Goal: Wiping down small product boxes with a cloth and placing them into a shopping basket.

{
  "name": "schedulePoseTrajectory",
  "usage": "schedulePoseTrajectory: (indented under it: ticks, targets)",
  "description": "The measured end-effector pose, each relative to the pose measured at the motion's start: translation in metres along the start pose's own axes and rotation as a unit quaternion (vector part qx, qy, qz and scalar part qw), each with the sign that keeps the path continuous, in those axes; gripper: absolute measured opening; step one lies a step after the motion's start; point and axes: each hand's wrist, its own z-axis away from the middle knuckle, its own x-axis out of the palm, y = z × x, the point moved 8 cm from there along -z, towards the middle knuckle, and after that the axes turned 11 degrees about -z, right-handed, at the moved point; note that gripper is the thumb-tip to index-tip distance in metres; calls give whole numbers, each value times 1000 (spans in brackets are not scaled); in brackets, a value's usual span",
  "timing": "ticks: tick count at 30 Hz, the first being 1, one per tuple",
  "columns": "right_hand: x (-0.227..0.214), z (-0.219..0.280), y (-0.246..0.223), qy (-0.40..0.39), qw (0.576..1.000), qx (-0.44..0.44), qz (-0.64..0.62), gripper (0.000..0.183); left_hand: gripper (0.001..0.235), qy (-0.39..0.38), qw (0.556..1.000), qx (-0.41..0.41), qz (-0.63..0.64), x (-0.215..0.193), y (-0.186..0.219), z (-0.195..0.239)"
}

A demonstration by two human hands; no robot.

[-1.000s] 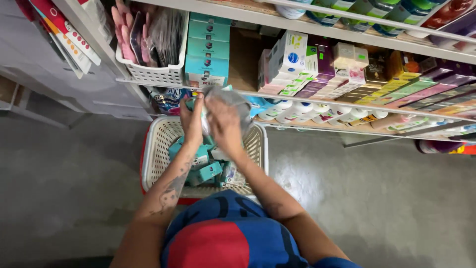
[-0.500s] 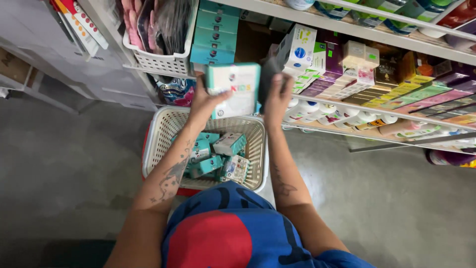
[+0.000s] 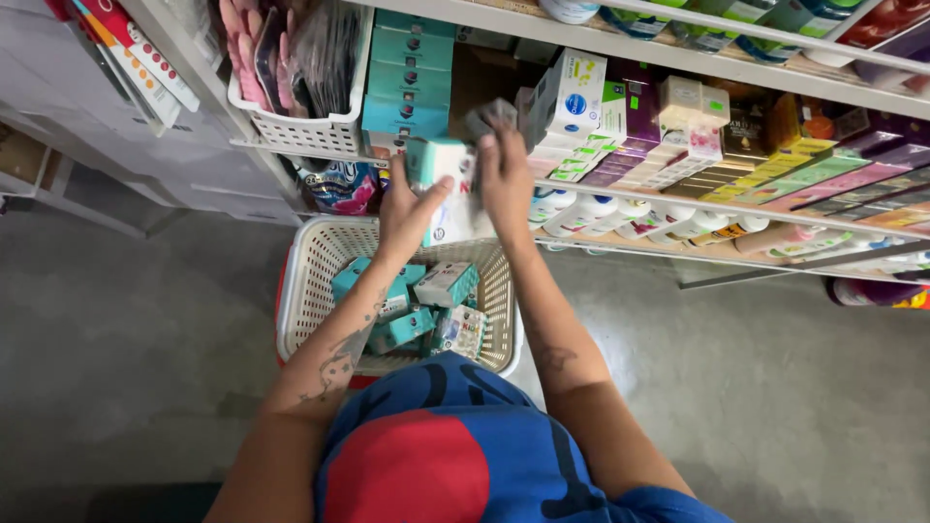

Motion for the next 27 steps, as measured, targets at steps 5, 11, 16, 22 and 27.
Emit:
schedulePoseTrajectory:
  ticks: [5, 11, 16, 22, 27]
  targets:
    - [10, 16, -18, 29, 995, -66, 75, 24, 69, -14, 970, 69, -231, 7, -8, -1]
    - [-3, -3, 9, 49, 998, 16, 23, 26, 71, -9, 969, 123, -214, -6, 13, -2]
    - [2, 35, 53, 130, 987, 20, -97, 28, 59, 51, 987, -8, 152, -15, -19, -16]
    - [-14, 36, 60, -3, 990, 90, -106, 59, 66, 49, 972, -34, 227, -22, -40, -17]
    - [-20, 33, 50, -164, 937, 214, -222, 72, 64, -44, 991, 128, -21, -14, 22, -14]
